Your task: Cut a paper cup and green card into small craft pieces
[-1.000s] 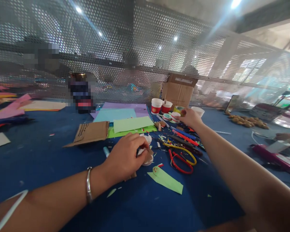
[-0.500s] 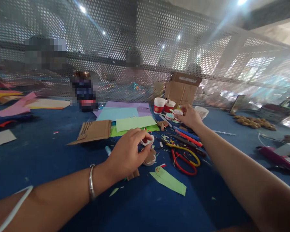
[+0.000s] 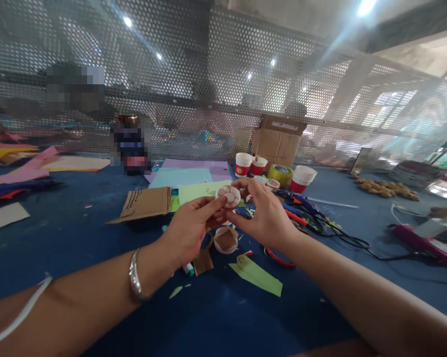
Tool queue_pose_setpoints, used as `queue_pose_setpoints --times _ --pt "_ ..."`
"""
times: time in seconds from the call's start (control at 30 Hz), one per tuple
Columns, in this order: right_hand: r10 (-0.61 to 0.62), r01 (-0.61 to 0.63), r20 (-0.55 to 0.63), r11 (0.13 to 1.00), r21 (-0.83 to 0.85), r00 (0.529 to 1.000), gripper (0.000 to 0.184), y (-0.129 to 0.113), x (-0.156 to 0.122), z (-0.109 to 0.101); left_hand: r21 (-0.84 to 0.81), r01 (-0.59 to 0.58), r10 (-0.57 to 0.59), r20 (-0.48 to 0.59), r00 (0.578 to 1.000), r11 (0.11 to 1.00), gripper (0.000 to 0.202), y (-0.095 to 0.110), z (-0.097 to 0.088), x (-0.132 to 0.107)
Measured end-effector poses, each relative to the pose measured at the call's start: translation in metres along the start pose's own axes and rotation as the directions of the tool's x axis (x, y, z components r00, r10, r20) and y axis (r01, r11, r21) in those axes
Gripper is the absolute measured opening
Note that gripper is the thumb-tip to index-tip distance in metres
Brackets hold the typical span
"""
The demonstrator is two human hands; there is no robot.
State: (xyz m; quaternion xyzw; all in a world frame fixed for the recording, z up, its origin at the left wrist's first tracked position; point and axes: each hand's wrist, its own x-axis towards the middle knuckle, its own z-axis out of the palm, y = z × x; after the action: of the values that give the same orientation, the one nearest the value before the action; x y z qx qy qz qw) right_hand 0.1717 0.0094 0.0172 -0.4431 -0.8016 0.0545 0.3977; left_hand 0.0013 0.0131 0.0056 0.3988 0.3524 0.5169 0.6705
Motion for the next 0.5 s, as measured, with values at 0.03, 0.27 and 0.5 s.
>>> queue_pose_setpoints --times 0.03,0.27,0.5 --pt "0.028 -0.028 0.007 0.999 0.026 1.000 0.045 0.000 -0.001 0.000 -0.003 0.001 -0.001 -0.012 1.000 1.000 0.023 0.001 -0.001 0.001" --pt "0.270 -0.282 0.084 0.908 0.309 0.959 0.028 0.011 -0.001 0.000 -0.011 -0.001 0.000 -0.060 0.998 1.000 0.018 0.003 -0.006 0.006" --pt "0.425 -0.480 0.245 0.639 0.601 0.872 0.027 0.014 0.001 0.007 0.037 -0.041 0.043 -0.064 0.997 0.998 0.023 0.002 -0.006 0.005"
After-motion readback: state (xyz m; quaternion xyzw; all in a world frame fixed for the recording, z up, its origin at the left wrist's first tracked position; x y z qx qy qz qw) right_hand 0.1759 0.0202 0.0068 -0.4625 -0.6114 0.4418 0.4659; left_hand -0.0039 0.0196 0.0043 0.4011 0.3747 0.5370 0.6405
